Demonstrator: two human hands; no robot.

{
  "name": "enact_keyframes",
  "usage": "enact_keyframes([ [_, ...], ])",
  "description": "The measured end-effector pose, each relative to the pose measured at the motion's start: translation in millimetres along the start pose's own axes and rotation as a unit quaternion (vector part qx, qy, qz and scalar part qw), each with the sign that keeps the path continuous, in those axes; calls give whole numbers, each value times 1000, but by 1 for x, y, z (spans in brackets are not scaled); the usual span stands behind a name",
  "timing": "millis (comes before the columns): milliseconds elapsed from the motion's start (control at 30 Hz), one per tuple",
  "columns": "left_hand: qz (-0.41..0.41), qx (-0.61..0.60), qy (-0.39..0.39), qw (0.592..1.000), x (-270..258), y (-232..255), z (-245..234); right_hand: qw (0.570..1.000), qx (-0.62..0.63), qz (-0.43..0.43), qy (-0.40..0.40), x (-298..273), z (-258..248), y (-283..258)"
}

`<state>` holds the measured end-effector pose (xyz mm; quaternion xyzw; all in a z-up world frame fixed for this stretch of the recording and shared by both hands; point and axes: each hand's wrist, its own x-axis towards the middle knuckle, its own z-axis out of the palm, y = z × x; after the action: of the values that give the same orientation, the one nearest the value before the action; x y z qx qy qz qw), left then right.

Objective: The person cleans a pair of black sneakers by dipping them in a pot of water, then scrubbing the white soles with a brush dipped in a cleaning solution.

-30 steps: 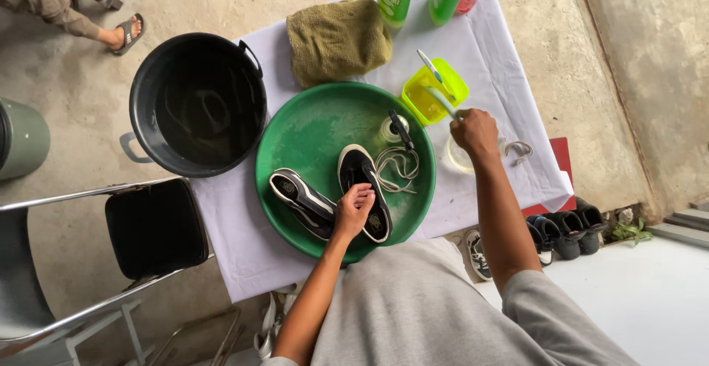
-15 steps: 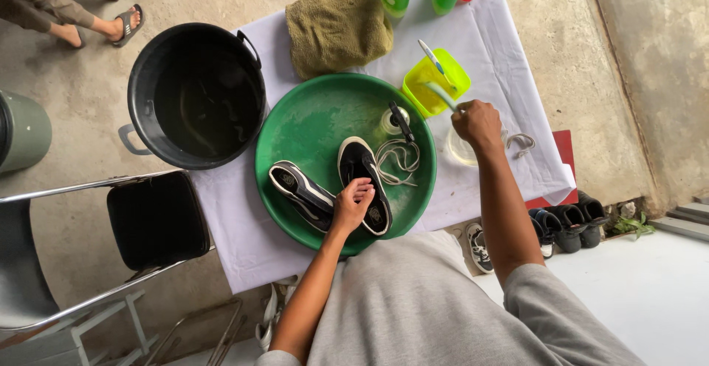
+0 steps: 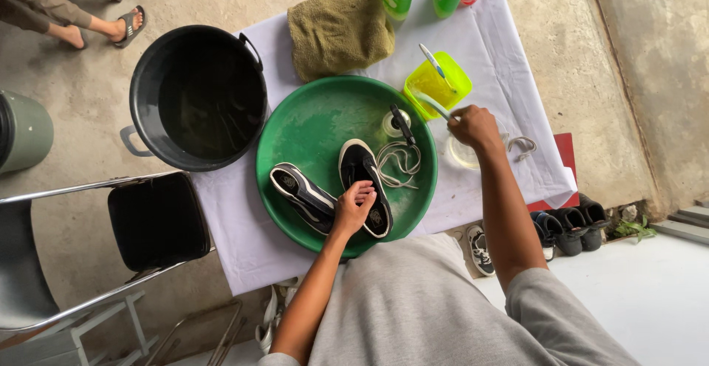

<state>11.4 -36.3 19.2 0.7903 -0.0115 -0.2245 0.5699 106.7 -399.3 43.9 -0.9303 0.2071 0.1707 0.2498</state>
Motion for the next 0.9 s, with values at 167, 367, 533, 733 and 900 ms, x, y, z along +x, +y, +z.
enact_keyframes([
  [167,2,4,-1,1000,3,1,-1,997,9,64,45,-2,-10,1],
  [367,-6,13,0,1000,1,1,-1,998,-9,-4,55,-5,-6,-5],
  [533,0,4,1,1000,3,3,-1,997,29,64,-23,-1,-11,7],
  [733,5,20,5,1000,2,1,1,998,4,37,45,0,-10,6],
  [900,1,35,14,999,-3,3,0,999,-14,18,39,-10,-12,0],
])
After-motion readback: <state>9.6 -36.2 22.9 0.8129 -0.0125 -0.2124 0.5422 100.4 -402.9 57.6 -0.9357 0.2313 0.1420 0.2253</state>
